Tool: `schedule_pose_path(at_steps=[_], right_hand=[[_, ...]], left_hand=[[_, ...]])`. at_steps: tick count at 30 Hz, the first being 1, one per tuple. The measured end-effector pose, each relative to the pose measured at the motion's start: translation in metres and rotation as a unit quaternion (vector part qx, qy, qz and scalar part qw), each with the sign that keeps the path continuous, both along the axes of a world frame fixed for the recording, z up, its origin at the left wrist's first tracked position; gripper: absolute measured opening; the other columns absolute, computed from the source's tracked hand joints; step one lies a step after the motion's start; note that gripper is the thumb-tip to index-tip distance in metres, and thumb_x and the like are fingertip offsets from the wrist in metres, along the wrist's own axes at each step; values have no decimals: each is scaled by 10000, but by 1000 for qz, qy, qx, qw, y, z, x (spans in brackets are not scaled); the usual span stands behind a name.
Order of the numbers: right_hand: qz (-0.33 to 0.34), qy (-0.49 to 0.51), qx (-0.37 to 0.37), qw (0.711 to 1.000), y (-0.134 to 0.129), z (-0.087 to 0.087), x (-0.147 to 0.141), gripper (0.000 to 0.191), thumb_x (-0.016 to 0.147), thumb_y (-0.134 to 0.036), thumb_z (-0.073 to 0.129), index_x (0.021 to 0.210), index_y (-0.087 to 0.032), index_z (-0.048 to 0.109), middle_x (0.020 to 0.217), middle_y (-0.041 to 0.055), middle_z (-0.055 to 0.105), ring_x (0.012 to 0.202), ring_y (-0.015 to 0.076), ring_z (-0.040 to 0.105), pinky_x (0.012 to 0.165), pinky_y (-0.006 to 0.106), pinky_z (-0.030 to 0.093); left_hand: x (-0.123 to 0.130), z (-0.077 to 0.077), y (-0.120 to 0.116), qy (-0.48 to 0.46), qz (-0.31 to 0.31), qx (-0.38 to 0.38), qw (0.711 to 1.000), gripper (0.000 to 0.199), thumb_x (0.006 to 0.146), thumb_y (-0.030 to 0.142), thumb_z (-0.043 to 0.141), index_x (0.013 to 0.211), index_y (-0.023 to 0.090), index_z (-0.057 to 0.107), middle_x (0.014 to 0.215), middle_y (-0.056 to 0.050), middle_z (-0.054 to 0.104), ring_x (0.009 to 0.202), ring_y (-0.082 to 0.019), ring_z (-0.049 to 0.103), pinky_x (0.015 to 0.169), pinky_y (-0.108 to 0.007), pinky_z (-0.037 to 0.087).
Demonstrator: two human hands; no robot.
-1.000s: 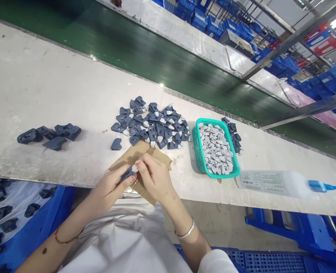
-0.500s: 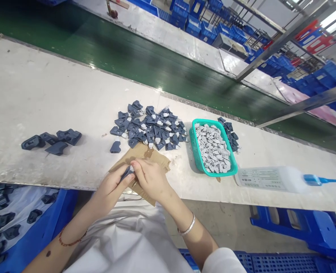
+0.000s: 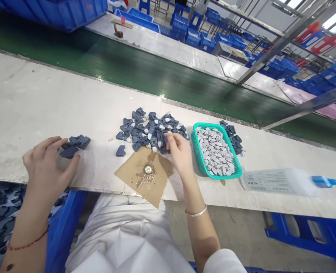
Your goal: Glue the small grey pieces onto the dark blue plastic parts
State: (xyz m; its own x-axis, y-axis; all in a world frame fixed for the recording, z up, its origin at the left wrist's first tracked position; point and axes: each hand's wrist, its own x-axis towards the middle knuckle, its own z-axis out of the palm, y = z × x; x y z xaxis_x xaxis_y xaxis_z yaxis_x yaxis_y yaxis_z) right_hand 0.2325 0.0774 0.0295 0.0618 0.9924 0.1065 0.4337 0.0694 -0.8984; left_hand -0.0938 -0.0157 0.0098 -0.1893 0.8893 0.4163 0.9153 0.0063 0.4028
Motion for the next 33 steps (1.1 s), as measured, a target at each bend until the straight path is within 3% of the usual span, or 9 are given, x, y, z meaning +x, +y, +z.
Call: schedule_pose_path(at_steps=[3, 6, 9, 12, 16, 21, 26, 30, 33], right_hand=[[-109, -110, 86, 984, -10, 3, 45, 316, 920, -410, 531, 994, -183, 738, 768, 39, 663, 727, 200, 609, 673, 316, 461], [-180, -282, 60, 940, -15, 7, 97, 334, 875, -368, 528, 1046, -179, 744, 1035, 127, 704, 914, 279, 645, 788, 405, 496], [-91, -385, -35, 918, -15, 7, 132, 340, 868, -360, 534, 1041, -164, 750, 1105, 162, 699, 1036, 333, 639, 917, 478, 486], [-6, -446, -65, 892, -10, 7, 143, 354, 916, -322, 465, 1055, -173, 754, 1150, 153, 702, 1117, 353, 621, 999, 519, 452], [43, -478, -104, 871, -4, 14, 142, 383, 926, -277, 435, 1115, -154, 744, 1185, 155, 692, 1145, 346, 619, 980, 482, 479], [47, -489, -138, 860, -3, 23, 145, 304, 903, -301, 484, 953, -159, 747, 1116, 150, 699, 1036, 327, 660, 883, 438, 515], [-25, -392, -77, 916, -14, 26, 147, 223, 867, -395, 614, 857, -191, 704, 969, 120, 719, 930, 309, 670, 811, 428, 523], [-71, -119, -17, 990, -32, 26, 133, 252, 877, -458, 678, 982, -229, 691, 938, 74, 743, 868, 252, 699, 765, 384, 562], [-36, 47, -5, 998, -40, 25, 106, 267, 868, -436, 708, 1054, -245, 721, 875, 50, 744, 818, 228, 708, 759, 390, 588]], left_hand=[[-11, -7, 0, 20, -3, -8, 1000, 369, 953, 378, 582, 1238, 151, 637, 1503, -214, 457, 1394, -391, 414, 1178, -550, 284], [-13, -11, 2, 18, -6, 12, 1000, 362, 948, 377, 588, 1206, 128, 640, 1467, -234, 493, 1344, -391, 496, 1161, -556, 314], [-14, -15, 4, 27, 3, 48, 998, 368, 923, 374, 627, 1151, 87, 659, 1441, -272, 513, 1339, -418, 505, 1138, -571, 340], [-15, -18, 4, 50, 7, 76, 996, 357, 892, 370, 681, 1076, 65, 703, 1419, -296, 532, 1321, -445, 505, 1104, -579, 369], [-17, -20, 2, 75, -7, 102, 992, 296, 865, 344, 727, 1010, 87, 750, 1387, -264, 574, 1280, -458, 528, 1057, -574, 396], [-15, -26, -2, 86, -3, 116, 990, 323, 880, 341, 709, 1094, 103, 752, 1357, -233, 602, 1255, -425, 536, 1026, -534, 427], [-15, -29, 0, 58, 5, 85, 995, 460, 908, 413, 641, 1142, 27, 727, 1407, -300, 526, 1340, -452, 441, 1046, -553, 423], [-14, -30, 3, 52, 13, 107, 993, 442, 882, 431, 653, 1075, 43, 741, 1392, -305, 523, 1350, -452, 422, 1056, -570, 417], [-5, -20, -2, 23, 21, 110, 993, 354, 858, 406, 693, 1078, 132, 739, 1347, -220, 597, 1271, -391, 529, 1085, -561, 402]])
